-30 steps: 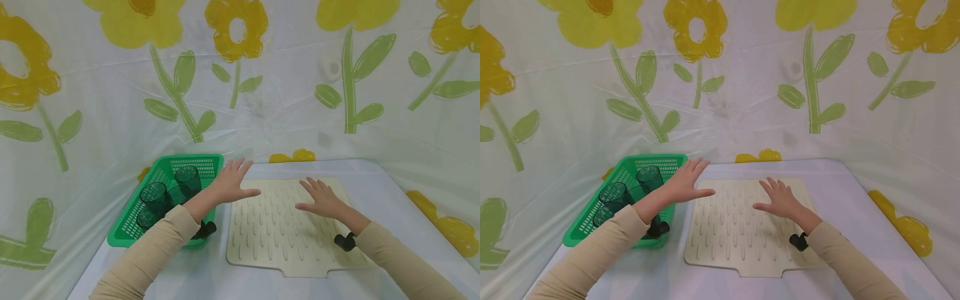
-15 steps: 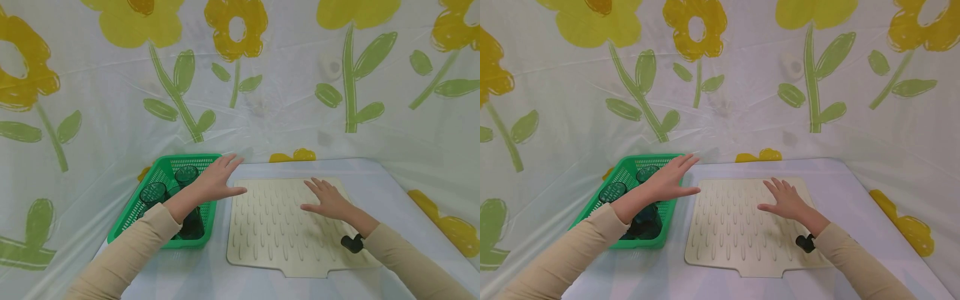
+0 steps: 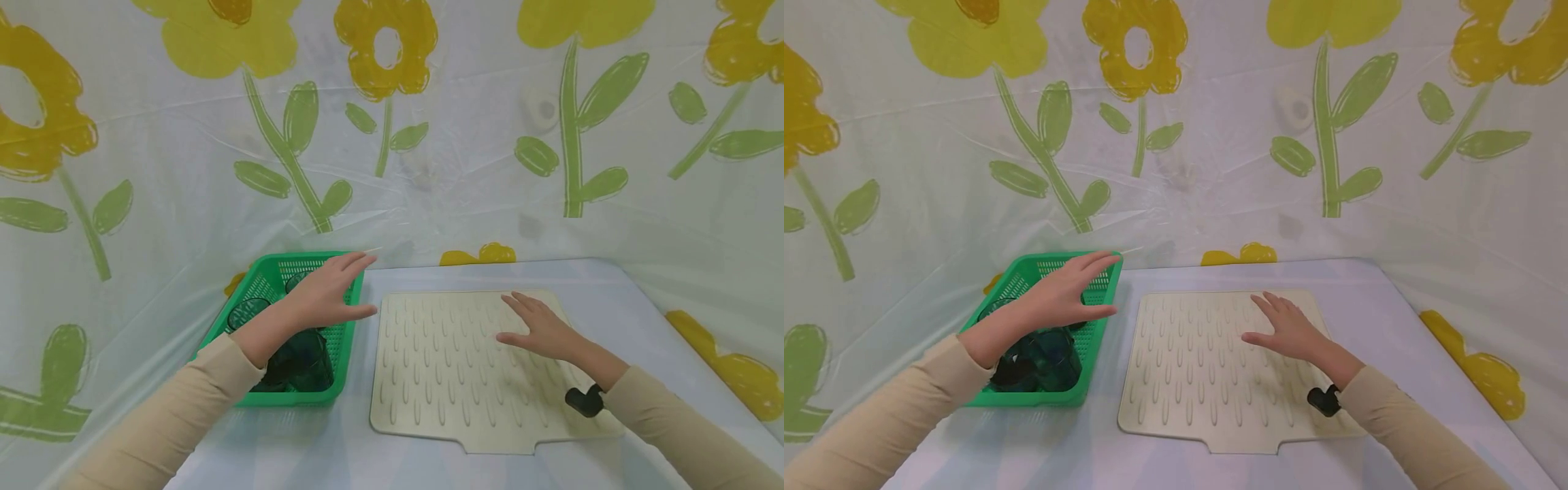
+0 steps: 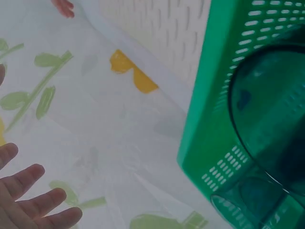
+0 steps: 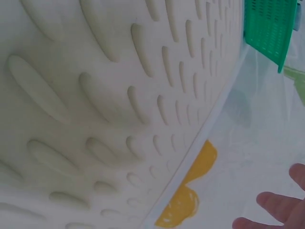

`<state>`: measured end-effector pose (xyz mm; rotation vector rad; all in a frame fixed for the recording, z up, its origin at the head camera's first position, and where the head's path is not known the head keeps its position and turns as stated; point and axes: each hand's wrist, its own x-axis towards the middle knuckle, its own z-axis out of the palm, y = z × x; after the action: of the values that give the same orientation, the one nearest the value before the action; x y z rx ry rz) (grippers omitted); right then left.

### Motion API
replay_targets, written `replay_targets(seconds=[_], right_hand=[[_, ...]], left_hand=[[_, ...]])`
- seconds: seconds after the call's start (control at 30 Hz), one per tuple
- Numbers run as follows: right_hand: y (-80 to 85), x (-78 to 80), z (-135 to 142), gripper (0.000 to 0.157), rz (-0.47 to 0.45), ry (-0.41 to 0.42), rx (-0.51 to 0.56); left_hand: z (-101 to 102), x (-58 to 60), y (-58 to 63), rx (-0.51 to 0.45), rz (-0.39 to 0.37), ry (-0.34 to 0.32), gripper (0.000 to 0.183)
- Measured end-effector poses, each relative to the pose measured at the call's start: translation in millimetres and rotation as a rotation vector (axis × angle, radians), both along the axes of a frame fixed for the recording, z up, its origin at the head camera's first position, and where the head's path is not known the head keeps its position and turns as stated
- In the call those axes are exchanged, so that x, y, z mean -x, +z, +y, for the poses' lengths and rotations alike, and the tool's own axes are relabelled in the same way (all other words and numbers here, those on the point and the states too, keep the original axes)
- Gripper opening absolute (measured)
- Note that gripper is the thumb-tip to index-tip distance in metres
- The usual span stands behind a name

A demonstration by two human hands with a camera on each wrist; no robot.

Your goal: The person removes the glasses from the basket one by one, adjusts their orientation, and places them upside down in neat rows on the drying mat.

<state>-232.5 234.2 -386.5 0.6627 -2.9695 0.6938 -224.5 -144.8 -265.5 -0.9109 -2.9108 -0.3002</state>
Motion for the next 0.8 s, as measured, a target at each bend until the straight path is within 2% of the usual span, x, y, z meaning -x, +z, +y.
replay_targets(seconds=[0.23, 0.43, 0.8], right_hand=[[5.3, -4.6, -0.6, 0.083, -0.031, -0.001, 0.016], [11.9, -12.3, -4.2, 0.081, -0.029, 0.02, 0.034], [16.4, -18.4, -2.5, 0.077, -0.047, 0.055, 0.084]], left_hand=[[-17.1, -3.3, -3.1, 0.019, 0.003, 0.009, 0.081], [-32.0, -8.3, -9.5, 0.015, -0.04, 0.016, 0.08], [-57.5, -14.2, -23.4, -0.036, -0.077, 0.034, 0.075]])
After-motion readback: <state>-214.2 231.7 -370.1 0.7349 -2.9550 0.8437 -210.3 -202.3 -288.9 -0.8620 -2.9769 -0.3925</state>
